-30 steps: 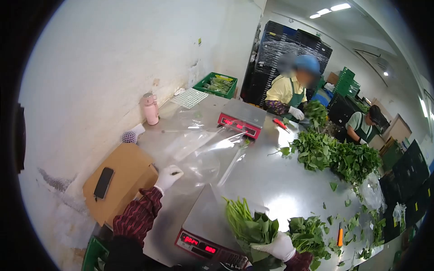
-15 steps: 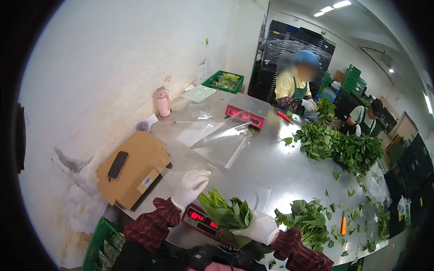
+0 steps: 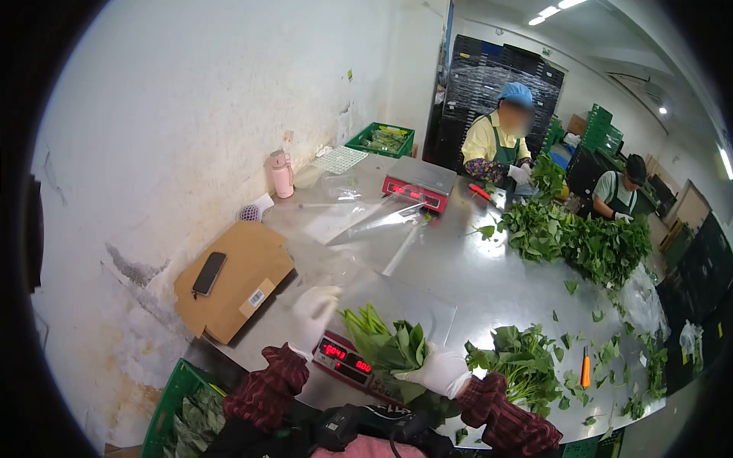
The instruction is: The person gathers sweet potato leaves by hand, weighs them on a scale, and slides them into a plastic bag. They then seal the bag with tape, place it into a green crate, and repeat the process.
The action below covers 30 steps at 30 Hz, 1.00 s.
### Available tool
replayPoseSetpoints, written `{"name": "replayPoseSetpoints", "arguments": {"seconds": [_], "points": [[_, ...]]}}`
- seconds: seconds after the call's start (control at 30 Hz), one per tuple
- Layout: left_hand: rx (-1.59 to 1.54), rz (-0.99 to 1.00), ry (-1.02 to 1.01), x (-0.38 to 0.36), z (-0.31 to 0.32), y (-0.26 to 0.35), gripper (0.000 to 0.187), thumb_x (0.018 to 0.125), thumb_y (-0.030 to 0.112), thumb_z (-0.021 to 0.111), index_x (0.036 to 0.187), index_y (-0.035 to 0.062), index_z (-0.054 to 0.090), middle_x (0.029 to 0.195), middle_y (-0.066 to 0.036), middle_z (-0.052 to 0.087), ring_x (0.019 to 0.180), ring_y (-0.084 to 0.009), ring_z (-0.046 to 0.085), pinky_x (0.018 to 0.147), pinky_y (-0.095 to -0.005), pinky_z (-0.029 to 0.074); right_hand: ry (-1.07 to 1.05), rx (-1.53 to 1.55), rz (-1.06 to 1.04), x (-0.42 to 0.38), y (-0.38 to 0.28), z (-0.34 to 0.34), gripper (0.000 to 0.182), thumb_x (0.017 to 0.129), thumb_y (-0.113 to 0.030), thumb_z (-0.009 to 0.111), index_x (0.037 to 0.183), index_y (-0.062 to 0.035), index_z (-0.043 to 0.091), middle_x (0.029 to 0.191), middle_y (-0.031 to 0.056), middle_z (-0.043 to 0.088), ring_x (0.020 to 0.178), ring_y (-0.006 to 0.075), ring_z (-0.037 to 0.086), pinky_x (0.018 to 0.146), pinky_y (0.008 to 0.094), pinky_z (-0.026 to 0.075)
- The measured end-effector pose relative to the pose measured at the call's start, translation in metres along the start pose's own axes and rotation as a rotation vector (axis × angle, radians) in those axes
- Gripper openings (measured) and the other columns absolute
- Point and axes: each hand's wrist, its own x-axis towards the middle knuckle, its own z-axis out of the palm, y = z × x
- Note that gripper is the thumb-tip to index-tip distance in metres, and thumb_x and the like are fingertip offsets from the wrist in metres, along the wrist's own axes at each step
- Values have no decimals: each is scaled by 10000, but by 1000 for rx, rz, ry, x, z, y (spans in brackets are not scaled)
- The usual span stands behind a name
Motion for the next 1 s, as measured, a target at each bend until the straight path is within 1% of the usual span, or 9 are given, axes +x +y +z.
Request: {"name": "replayPoseSetpoints", "arguments": {"seconds": [0.07,0.2,0.27,0.33,0.5,0.73,0.83,0.9,1.0], "points": [[-412,-554,192,-19,10,-20,104,782,32,627,884,54,622,1008,-41,660,986,-217,608,951,-384,389,60,61,-28,-2,3,-1,742,617,-613,703,998,13,589,775,194,641,736,332,638,663,385,505],[-218,-257,53,-27,17,5,110,804,21,606,910,48,624,1042,-85,654,1027,-217,601,930,-340,424,-38,17,-20,-11,-18,-13,678,625,-571,721,963,6,611,791,194,643,764,338,634,682,385,505],[-116,-321,-25,-38,25,-10,138,803,29,612,939,52,621,1063,-85,651,1062,-208,586,919,-326,435,-57,26,-46,-14,-21,-14,612,635,-519,734,947,-3,626,817,200,645,788,346,629,696,391,503],[-444,-587,-25,-41,32,-14,191,785,50,637,973,59,607,1090,-77,642,1090,-199,569,934,-323,421,-71,40,-52,-15,-18,-11,599,638,-505,736,950,-5,628,825,201,646,794,348,628,702,394,502],[-179,-579,-35,-35,32,-15,442,683,111,739,1095,61,587,1108,-102,619,1021,-204,578,860,-296,471,-72,47,-53,-11,-14,-10,568,634,-473,747,946,-10,639,847,215,644,809,354,626,708,401,500],[50,-559,-426,-37,43,-83,82,636,88,689,682,31,654,739,-118,598,733,-275,601,712,-375,482,-46,-3,-42,-1,-3,4,583,627,-466,756,902,31,624,832,228,636,808,359,625,700,404,500],[-114,-523,-326,-11,25,-62,63,675,84,665,707,37,638,849,-113,628,817,-277,599,766,-378,470,4,28,-56,-5,-2,1,589,626,-463,758,901,36,610,832,228,632,802,363,623,697,400,499],[-12,-193,-45,2,15,-39,48,712,81,646,728,43,621,1002,-114,629,962,-297,572,844,-366,446,23,61,-63,-12,-9,-3,589,626,-459,760,905,35,602,834,227,630,800,364,622,695,399,499],[-216,-213,-112,1,16,-29,61,728,72,646,767,52,604,1126,-114,597,1083,-314,521,915,-366,412,107,-63,-51,-14,-17,-10,595,625,-443,767,908,43,572,820,220,624,790,361,622,689,397,498]]}}
